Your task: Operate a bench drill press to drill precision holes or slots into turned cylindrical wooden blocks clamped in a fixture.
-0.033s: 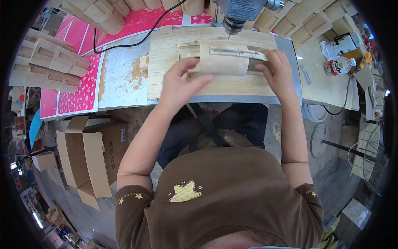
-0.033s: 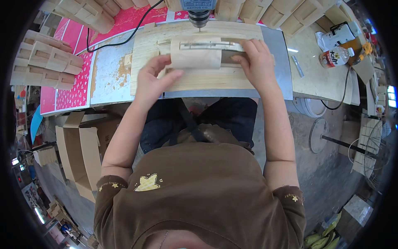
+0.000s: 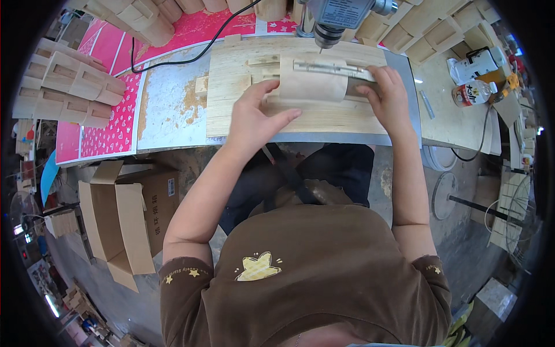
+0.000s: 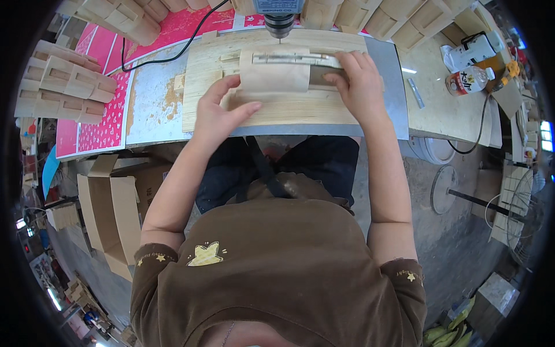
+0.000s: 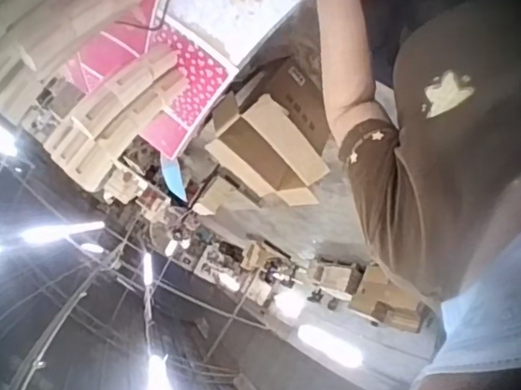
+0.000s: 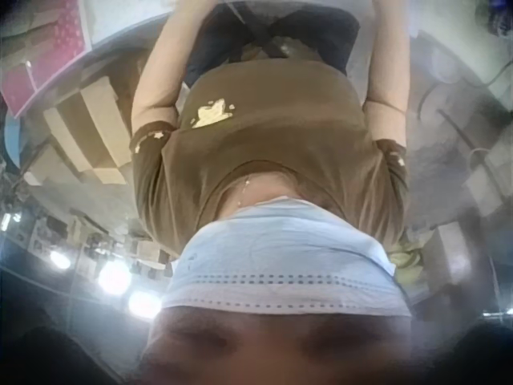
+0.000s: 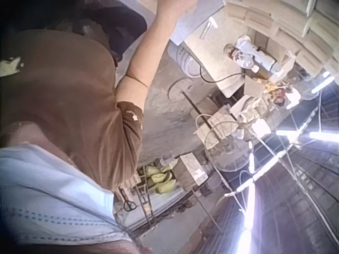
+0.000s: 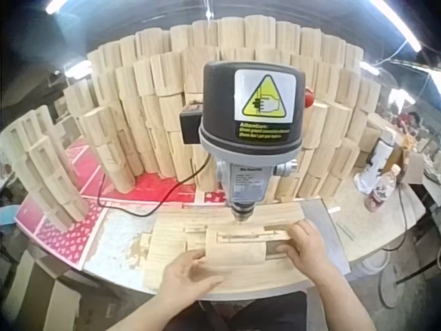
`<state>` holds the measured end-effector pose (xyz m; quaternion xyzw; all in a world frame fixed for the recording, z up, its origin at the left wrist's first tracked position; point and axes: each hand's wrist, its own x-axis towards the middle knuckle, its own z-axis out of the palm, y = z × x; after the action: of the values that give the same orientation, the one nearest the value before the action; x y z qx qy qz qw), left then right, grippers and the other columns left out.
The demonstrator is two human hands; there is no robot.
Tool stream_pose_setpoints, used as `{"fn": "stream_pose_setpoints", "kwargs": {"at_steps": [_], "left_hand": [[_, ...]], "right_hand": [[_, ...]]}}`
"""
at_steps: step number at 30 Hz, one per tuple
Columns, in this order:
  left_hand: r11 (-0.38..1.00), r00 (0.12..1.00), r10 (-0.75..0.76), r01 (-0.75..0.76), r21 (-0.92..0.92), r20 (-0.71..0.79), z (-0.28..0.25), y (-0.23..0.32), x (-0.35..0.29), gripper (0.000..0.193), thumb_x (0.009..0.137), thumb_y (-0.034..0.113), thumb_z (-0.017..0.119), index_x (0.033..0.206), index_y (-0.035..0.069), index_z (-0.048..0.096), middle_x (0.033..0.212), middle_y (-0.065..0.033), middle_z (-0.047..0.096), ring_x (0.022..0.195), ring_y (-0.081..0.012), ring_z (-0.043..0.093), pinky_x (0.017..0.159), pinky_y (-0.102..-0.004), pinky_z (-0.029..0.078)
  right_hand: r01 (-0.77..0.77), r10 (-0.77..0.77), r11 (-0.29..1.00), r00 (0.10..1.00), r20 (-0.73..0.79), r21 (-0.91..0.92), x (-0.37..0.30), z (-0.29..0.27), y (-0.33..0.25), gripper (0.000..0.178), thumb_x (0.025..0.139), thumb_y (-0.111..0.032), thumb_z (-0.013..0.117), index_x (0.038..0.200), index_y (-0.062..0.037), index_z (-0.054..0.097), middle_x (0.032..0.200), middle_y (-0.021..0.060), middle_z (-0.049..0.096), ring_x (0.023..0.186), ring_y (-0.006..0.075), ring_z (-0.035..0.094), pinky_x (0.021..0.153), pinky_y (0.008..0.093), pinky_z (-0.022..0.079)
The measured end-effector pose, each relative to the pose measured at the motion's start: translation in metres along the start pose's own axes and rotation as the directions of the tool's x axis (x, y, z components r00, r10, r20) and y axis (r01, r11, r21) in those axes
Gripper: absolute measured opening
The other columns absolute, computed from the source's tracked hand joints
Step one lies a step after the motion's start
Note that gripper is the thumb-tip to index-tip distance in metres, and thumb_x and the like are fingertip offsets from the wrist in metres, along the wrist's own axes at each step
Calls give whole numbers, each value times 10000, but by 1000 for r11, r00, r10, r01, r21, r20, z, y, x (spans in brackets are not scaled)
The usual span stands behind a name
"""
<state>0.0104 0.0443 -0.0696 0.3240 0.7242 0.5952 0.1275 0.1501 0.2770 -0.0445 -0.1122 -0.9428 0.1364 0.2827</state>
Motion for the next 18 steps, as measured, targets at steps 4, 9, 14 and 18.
{"fn": "stream_pose_setpoints", "kwargs": {"at_steps": [4,9,14,18], "left_hand": [[813,943,334,-283,508,-9,11,-25,6,726,550,268,827,1174,12,562,940,-113,596,960,-272,526,888,-397,355],[740,954,299,-213,638,-28,2,-44,17,648,557,280,818,1136,79,608,861,-24,589,920,-212,512,856,-387,286],[753,966,258,-222,620,33,-6,-47,19,552,589,287,796,1082,95,641,805,13,565,868,-197,503,809,-377,291],[744,948,313,-276,609,47,0,-46,24,555,588,292,792,1084,97,640,783,14,552,846,-194,498,793,-371,290]], "right_hand": [[34,-35,999,998,-57,-8,20,16,9,360,677,-126,735,998,-43,593,881,104,590,879,307,525,761,388,436],[74,-78,995,995,-65,-62,24,26,-2,422,670,-111,748,1052,-56,579,956,94,606,948,291,544,878,378,428],[52,21,912,984,-175,406,34,9,0,418,746,-68,708,1129,-55,541,1012,65,599,981,201,548,918,336,420],[303,-77,905,808,-585,299,82,-70,-1,306,910,-200,542,1163,-28,552,1051,79,585,946,153,541,813,279,432]]}}
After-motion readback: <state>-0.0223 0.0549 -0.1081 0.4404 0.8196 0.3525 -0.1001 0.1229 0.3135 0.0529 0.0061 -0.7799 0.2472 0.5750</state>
